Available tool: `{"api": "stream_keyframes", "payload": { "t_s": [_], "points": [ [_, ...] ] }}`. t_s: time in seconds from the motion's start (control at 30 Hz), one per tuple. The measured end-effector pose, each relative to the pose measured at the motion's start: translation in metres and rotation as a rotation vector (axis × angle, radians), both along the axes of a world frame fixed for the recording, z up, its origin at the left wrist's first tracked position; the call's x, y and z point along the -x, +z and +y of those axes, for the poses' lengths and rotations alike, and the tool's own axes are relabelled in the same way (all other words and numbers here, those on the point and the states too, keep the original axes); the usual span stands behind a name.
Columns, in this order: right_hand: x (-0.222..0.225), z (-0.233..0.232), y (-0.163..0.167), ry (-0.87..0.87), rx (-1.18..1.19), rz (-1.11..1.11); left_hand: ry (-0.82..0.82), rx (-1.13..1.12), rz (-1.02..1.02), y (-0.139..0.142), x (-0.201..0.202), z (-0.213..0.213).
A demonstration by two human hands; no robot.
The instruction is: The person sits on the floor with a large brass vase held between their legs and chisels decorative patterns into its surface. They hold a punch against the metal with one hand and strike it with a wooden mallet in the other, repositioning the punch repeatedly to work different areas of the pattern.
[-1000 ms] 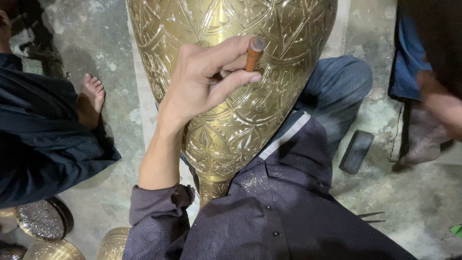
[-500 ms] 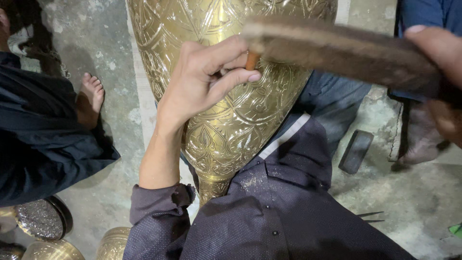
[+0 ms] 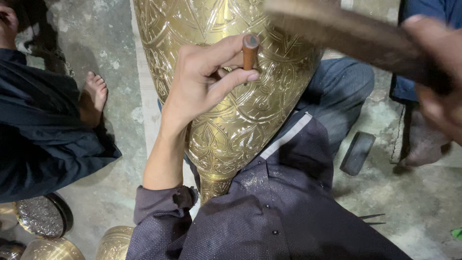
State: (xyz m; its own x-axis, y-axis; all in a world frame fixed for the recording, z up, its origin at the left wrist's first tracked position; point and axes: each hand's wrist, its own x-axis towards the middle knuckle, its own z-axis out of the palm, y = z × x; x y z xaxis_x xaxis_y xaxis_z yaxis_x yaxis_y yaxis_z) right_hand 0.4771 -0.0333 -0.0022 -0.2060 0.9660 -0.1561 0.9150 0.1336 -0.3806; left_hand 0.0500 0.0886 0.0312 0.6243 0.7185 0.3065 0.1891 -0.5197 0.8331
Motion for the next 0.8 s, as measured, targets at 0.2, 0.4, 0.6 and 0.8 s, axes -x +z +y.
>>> {"api": "stream_keyframes", "payload": {
  "t_s": [0.2,0.4,0.6,0.8],
  "points": [
    [-0.030,0.002,-0.032,0.058,0.051,0.020,0.015,0.000,0.052,0.002,-0.001,-0.002],
    [-0.038,0.002,-0.038,0.065,0.067,0.026,0.048,-0.020,0.049,0.006,-0.005,-0.004],
    [-0.041,-0.001,-0.041,0.072,0.077,0.029,0.080,-0.032,0.044,0.014,-0.008,-0.008],
    [-0.044,-0.006,-0.043,0.079,0.076,0.024,0.127,0.000,0.039,0.025,-0.016,-0.011]
  ]
}}
